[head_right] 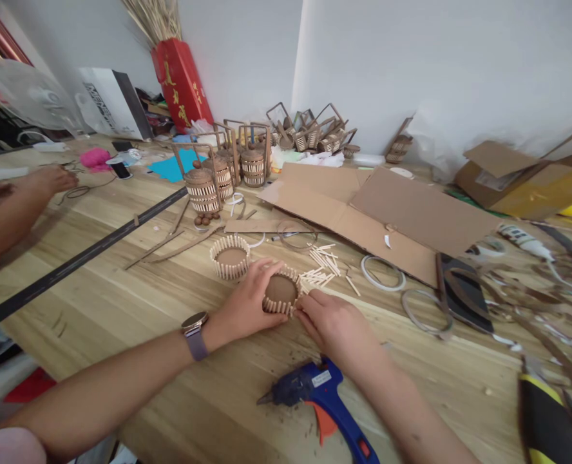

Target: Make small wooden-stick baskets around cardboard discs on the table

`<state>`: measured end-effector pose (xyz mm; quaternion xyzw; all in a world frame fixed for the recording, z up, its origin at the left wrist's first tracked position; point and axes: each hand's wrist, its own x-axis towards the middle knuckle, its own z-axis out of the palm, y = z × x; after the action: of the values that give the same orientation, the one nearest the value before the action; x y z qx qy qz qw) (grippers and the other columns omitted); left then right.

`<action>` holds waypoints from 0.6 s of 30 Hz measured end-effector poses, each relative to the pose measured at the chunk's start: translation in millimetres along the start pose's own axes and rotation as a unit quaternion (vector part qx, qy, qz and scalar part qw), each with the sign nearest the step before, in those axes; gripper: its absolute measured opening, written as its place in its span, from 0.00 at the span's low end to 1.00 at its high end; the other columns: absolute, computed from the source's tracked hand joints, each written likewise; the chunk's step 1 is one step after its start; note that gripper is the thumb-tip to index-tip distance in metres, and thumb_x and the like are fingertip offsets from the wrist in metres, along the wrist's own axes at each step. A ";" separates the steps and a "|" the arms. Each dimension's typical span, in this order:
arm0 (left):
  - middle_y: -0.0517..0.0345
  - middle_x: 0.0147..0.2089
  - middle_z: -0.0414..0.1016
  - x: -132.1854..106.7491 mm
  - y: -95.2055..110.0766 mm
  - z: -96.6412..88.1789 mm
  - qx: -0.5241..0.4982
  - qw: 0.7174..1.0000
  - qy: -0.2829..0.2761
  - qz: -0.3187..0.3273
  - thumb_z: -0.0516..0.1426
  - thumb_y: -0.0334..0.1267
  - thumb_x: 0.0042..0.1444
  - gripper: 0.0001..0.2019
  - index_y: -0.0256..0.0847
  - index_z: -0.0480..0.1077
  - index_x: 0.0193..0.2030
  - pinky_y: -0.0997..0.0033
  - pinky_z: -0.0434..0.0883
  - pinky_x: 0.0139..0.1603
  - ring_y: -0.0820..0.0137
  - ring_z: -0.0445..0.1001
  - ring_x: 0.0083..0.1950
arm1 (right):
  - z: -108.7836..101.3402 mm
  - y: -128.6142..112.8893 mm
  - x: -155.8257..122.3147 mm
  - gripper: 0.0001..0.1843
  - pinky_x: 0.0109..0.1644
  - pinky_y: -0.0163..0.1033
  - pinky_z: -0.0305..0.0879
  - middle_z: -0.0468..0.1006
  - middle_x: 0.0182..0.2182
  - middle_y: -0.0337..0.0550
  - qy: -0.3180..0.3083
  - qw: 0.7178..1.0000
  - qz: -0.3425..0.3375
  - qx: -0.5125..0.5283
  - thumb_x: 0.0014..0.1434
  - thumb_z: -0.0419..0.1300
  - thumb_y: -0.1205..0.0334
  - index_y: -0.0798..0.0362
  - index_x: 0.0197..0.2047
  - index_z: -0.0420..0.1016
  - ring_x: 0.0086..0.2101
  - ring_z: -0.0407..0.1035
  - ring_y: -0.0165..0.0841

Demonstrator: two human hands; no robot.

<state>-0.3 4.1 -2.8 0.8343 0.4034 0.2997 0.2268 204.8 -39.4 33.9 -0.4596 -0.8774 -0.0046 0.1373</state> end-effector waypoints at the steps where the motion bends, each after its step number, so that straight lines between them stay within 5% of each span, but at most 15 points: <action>1: 0.36 0.68 0.53 0.0 -0.3 0.2 0.001 1.000 0.001 0.002 0.70 0.38 0.45 0.47 0.42 0.50 0.68 0.41 0.58 0.69 0.49 0.55 0.71 | 0.5 0.9 -0.3 0.10 0.28 0.36 0.61 0.75 0.28 0.41 0.013 1.000 -0.014 -0.019 0.67 0.51 0.63 0.51 0.34 0.70 0.26 0.71 0.34; 7: 0.37 0.68 0.53 -0.1 -1.4 1.3 -0.016 1.000 0.011 0.012 0.69 0.40 0.46 0.46 0.43 0.50 0.67 0.41 0.59 0.68 0.49 0.55 0.71 | -3.6 0.8 2.9 0.09 0.41 0.44 0.69 0.75 0.42 0.52 0.084 0.994 -0.049 -0.049 0.65 0.55 0.63 0.55 0.48 0.69 0.39 0.72 0.41; 9: 0.37 0.68 0.52 0.0 -1.1 1.0 -0.019 1.000 0.005 0.004 0.70 0.39 0.45 0.46 0.42 0.50 0.67 0.41 0.59 0.68 0.48 0.55 0.71 | -7.7 -1.7 4.3 0.08 0.40 0.44 0.68 0.75 0.41 0.52 0.078 0.994 -0.059 -0.056 0.66 0.54 0.61 0.55 0.44 0.71 0.38 0.71 0.41; 13: 0.38 0.69 0.52 0.3 -1.0 0.6 -0.025 1.000 0.000 0.000 0.69 0.39 0.46 0.45 0.45 0.50 0.68 0.39 0.58 0.68 0.47 0.55 0.71 | -11.0 -6.6 4.2 0.09 0.35 0.38 0.64 0.76 0.33 0.44 -0.042 0.995 -0.086 -0.026 0.65 0.53 0.66 0.51 0.35 0.73 0.33 0.71 0.35; 18: 0.37 0.68 0.54 1.0 -1.6 1.3 -0.016 1.000 0.005 0.008 0.68 0.38 0.46 0.45 0.42 0.51 0.68 0.40 0.58 0.68 0.48 0.54 0.71 | 2.7 -9.4 2.4 0.13 0.31 0.35 0.60 0.77 0.31 0.42 -0.128 0.991 -0.020 -0.046 0.55 0.54 0.78 0.51 0.33 0.74 0.30 0.72 0.33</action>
<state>0.3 5.6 -4.4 0.8325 0.3927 0.3120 0.2355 195.2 -42.5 33.0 -0.4448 -0.8956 0.0113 0.0028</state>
